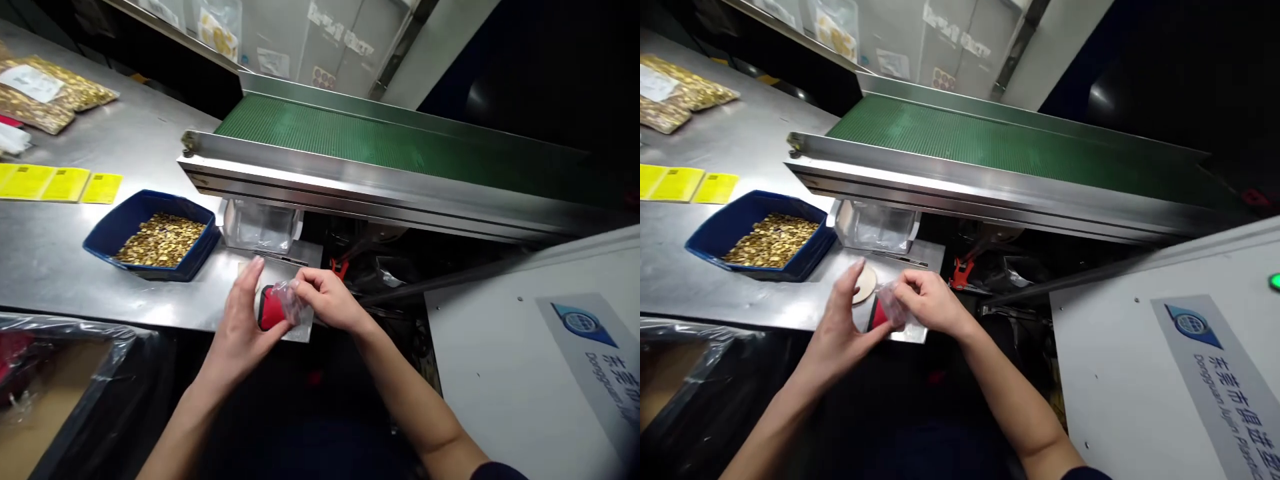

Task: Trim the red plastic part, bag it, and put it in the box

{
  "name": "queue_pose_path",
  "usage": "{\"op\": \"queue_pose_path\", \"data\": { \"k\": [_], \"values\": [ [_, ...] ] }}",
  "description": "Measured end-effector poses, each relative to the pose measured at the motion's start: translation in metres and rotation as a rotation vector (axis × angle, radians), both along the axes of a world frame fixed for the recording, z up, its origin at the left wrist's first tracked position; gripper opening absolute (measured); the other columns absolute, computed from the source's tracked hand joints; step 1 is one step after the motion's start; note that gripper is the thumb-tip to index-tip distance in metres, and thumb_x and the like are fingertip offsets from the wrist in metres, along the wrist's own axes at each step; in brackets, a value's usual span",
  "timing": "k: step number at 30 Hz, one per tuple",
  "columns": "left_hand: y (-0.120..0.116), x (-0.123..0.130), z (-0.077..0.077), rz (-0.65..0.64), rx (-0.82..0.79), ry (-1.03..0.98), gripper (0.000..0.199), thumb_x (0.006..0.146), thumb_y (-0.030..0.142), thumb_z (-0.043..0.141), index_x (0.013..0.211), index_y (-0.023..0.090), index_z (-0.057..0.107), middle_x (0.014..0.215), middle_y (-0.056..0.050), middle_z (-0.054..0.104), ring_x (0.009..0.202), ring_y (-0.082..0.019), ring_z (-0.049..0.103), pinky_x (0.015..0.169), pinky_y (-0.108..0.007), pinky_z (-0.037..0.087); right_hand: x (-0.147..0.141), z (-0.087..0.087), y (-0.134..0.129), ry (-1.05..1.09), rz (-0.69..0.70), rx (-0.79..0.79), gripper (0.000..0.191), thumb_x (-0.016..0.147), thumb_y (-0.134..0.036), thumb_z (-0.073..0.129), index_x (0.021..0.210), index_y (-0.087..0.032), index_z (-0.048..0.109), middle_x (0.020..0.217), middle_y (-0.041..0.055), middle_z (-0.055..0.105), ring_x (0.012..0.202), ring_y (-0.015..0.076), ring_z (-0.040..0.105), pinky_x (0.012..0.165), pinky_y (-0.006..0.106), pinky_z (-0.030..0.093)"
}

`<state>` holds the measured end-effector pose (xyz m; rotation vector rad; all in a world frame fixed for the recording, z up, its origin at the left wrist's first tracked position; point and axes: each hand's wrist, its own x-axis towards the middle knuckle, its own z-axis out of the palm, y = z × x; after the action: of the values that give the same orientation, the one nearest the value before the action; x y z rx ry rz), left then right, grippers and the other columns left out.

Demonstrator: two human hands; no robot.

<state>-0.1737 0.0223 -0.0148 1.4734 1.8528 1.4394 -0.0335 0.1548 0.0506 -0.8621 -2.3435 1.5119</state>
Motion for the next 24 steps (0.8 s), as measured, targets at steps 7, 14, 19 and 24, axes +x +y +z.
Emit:
{"op": "queue_pose_path", "data": {
  "k": [7,14,19,24],
  "values": [
    [0.015,0.081,0.001,-0.088,-0.2,-0.642,0.055,0.087,0.038,0.075,0.137,0.027,0.055,0.117,-0.008,0.074,0.102,-0.027,0.073,0.091,-0.037,0.057,0.082,-0.01,0.009,0.098,-0.194,-0.479,0.043,0.086,-0.059,0.074,0.083,-0.021,0.053,0.058,-0.0072,0.058,0.041,0.0067,0.046,0.041,0.018,0.032],
    [0.021,0.118,-0.014,-0.109,-0.486,-0.999,0.036,0.077,0.051,0.083,0.087,0.018,0.074,0.08,-0.002,0.071,0.075,-0.019,0.067,0.072,-0.028,0.058,0.163,-0.035,0.014,0.036,-0.357,-0.584,0.041,0.08,-0.055,0.08,0.092,-0.017,0.067,0.057,-0.0073,0.054,0.049,0.0068,0.046,0.045,0.017,0.035],
    [0.023,0.129,-0.018,-0.217,-0.616,-1.05,0.031,0.079,0.046,0.083,0.088,0.018,0.075,0.086,-0.003,0.071,0.085,-0.019,0.065,0.077,-0.026,0.054,0.198,-0.051,0.005,0.065,-0.401,-0.604,0.032,0.083,-0.047,0.078,0.09,-0.016,0.071,0.068,-0.0038,0.061,0.06,0.0083,0.053,0.058,0.021,0.045],
    [0.027,0.132,-0.017,-0.335,-0.687,-0.929,0.024,0.082,0.042,0.081,0.08,0.019,0.073,0.092,-0.004,0.074,0.09,-0.019,0.063,0.082,-0.025,0.048,0.209,-0.071,-0.005,0.109,-0.479,-0.607,0.032,0.092,-0.051,0.066,0.091,-0.02,0.061,0.082,-0.0003,0.067,0.077,0.0139,0.065,0.076,0.028,0.055]
  ]
}}
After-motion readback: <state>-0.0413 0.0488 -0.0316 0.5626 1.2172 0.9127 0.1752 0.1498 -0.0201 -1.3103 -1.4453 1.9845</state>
